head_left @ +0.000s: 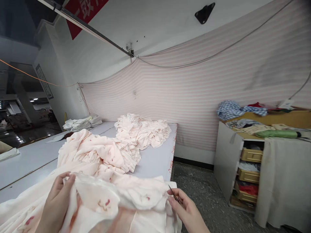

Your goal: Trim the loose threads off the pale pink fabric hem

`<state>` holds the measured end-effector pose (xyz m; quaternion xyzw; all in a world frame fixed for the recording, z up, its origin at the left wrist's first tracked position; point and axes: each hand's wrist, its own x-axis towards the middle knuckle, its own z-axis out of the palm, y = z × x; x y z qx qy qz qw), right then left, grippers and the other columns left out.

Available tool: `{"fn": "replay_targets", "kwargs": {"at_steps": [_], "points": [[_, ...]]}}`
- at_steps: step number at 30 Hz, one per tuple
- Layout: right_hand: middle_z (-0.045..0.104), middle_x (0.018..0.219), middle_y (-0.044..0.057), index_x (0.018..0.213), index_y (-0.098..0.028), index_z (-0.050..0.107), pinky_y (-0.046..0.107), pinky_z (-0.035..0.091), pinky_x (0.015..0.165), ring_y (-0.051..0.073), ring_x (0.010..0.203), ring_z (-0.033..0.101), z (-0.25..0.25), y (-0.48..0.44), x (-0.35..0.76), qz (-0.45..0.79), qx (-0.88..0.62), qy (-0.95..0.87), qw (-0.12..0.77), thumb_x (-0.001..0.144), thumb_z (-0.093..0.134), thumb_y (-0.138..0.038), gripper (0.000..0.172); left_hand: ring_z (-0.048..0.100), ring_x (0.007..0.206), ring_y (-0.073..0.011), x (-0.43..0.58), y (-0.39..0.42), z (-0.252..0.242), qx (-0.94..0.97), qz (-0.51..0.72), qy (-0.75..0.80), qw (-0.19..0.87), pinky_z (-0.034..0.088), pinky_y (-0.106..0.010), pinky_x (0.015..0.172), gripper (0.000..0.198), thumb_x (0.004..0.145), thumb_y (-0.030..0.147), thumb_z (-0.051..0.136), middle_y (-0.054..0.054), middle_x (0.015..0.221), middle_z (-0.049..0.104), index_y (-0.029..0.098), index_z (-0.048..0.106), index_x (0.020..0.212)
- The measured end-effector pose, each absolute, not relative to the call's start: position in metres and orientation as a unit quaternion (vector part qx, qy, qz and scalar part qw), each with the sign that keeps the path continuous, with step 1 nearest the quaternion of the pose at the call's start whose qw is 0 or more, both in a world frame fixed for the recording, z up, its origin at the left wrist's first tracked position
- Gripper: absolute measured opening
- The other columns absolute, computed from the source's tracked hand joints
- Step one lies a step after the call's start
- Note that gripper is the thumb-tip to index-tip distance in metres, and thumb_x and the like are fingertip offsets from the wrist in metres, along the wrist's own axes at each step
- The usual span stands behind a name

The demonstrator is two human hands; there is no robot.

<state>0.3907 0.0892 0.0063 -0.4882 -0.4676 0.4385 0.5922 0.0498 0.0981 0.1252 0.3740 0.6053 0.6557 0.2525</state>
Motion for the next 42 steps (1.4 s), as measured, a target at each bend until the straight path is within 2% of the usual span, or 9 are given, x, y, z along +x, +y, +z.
{"fn": "replay_targets", "kwargs": {"at_steps": [5,8,12,16,20,24,30,36,42], "points": [[0.066,0.080,0.003,0.090,-0.020,0.064,0.028,0.047,0.074,0.021,0.080,0.061,0.006,0.083,0.378,0.408,-0.495,-0.524,0.561,0.072,0.059,-0.041,0.028,0.060,0.095,-0.0201,0.053,0.099,0.135,0.357,0.712,0.550,0.250,0.051,-0.024,0.067,0.018,0.077,0.041,0.065,0.003,0.117,0.065,0.027,0.058,0.084],[0.057,0.066,-0.003,0.097,-0.021,0.063,0.027,0.043,0.066,0.018,0.066,0.056,0.008,0.083,0.378,0.342,-0.526,-0.577,0.522,0.072,0.053,-0.032,0.028,0.064,0.082,-0.0184,0.056,0.102,0.132,0.335,0.740,0.486,0.324,0.052,-0.030,0.074,0.019,0.076,0.038,0.069,0.003,0.099,0.071,0.026,0.059,0.088],[0.046,0.062,-0.006,0.104,-0.023,0.060,0.026,0.041,0.062,0.017,0.061,0.052,0.013,0.090,0.391,0.292,-0.575,-0.587,0.490,0.073,0.050,-0.028,0.034,0.053,0.052,-0.0104,0.065,0.102,0.127,0.342,0.724,0.406,0.440,0.047,-0.022,0.052,0.027,0.068,0.034,0.077,0.008,0.071,0.063,0.024,0.054,0.079],[0.059,0.069,-0.002,0.098,-0.022,0.060,0.028,0.043,0.067,0.020,0.071,0.059,0.010,0.102,0.393,0.329,-0.578,-0.576,0.476,0.071,0.048,-0.023,0.030,0.048,0.050,-0.0109,0.116,0.101,0.110,0.543,0.595,0.476,0.353,0.039,-0.020,0.047,0.023,0.075,0.040,0.068,0.006,0.063,0.056,0.022,0.055,0.076],[0.068,0.081,0.002,0.087,-0.020,0.060,0.028,0.044,0.071,0.021,0.079,0.063,0.003,0.108,0.382,0.343,-0.568,-0.577,0.476,0.072,0.049,-0.025,0.019,0.061,0.086,-0.0220,0.187,0.110,0.073,0.794,0.317,0.483,0.191,0.044,-0.029,0.079,0.011,0.080,0.030,0.060,-0.003,0.087,0.065,0.022,0.063,0.087],[0.066,0.077,0.000,0.079,-0.021,0.060,0.028,0.043,0.070,0.020,0.074,0.061,0.006,0.106,0.383,0.319,-0.567,-0.593,0.475,0.074,0.050,-0.025,0.011,0.064,0.079,-0.0223,0.218,0.122,0.041,0.832,0.206,0.494,0.149,0.046,-0.030,0.068,0.019,0.077,0.016,0.053,-0.008,0.096,0.063,0.020,0.066,0.091],[0.062,0.075,-0.001,0.103,-0.023,0.059,0.025,0.041,0.064,0.018,0.067,0.056,0.022,0.101,0.387,0.266,-0.569,-0.638,0.446,0.077,0.047,-0.021,0.028,0.061,0.090,-0.0227,0.193,0.122,0.029,0.798,0.380,0.448,0.133,0.044,-0.033,0.085,0.018,0.087,0.029,0.049,-0.004,0.092,0.068,0.024,0.066,0.087],[0.057,0.070,-0.002,0.071,-0.021,0.051,0.023,0.040,0.063,0.016,0.067,0.054,0.038,0.101,0.365,0.256,-0.521,-0.657,0.480,0.081,0.046,-0.021,0.011,0.063,0.079,-0.0199,0.179,0.113,0.039,0.708,0.428,0.470,0.306,0.046,-0.025,0.073,0.028,0.085,0.047,0.051,-0.001,0.080,0.069,0.024,0.065,0.083],[0.062,0.078,0.001,0.081,-0.020,0.062,0.023,0.044,0.067,0.017,0.073,0.059,0.051,0.090,0.367,0.272,-0.496,-0.698,0.440,0.074,0.055,-0.019,0.009,0.059,0.066,-0.0162,0.173,0.103,0.037,0.721,0.515,0.423,0.189,0.043,-0.024,0.066,0.023,0.083,0.044,0.059,0.001,0.068,0.060,0.023,0.067,0.077]]}}
